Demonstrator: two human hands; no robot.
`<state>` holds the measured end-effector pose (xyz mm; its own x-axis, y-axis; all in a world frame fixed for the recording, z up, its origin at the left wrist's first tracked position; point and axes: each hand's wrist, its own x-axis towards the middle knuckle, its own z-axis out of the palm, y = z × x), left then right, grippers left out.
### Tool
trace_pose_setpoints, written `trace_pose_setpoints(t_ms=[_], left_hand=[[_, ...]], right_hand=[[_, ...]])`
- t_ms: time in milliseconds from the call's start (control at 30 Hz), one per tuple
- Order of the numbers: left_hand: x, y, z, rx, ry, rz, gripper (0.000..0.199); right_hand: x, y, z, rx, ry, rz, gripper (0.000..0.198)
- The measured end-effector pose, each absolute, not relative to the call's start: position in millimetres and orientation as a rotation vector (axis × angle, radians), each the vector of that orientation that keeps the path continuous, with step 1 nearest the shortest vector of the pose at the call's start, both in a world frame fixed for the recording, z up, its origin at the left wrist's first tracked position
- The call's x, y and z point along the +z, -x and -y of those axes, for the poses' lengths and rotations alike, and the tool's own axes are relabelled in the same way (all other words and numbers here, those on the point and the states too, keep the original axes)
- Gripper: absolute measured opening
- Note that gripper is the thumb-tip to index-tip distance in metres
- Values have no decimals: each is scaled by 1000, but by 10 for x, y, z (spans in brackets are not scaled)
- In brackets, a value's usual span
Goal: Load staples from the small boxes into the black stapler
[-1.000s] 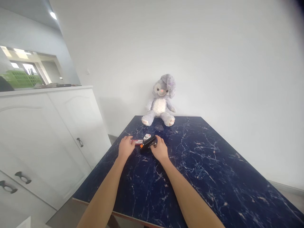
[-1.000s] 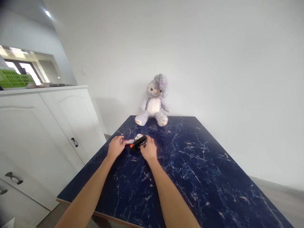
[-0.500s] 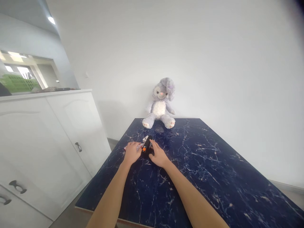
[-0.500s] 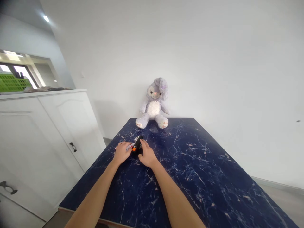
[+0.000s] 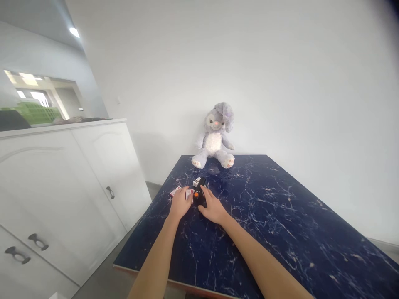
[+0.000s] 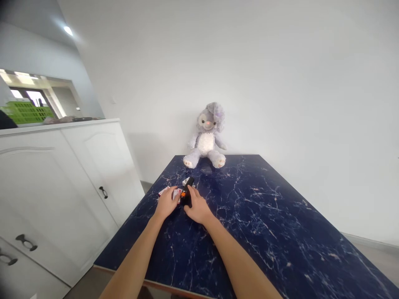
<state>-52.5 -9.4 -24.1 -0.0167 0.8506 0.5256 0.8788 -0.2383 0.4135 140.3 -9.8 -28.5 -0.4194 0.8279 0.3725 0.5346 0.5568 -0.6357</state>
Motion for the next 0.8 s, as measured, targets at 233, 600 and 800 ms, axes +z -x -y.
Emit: trace_pose_setpoints(t_ms=[233,600,800], left_hand=[[-217,537,194,-1329,2192,2119,34],[-278,660,192,-1100,2124,1960,49],[-263,782,164,-695,1816,2286,41]], right_hand=[[-301,-1424,83,574,1085,2111,88],[-333,-1454,106,553,1069,2126,83],[-333,-1450,98,530,1082,2121,78]])
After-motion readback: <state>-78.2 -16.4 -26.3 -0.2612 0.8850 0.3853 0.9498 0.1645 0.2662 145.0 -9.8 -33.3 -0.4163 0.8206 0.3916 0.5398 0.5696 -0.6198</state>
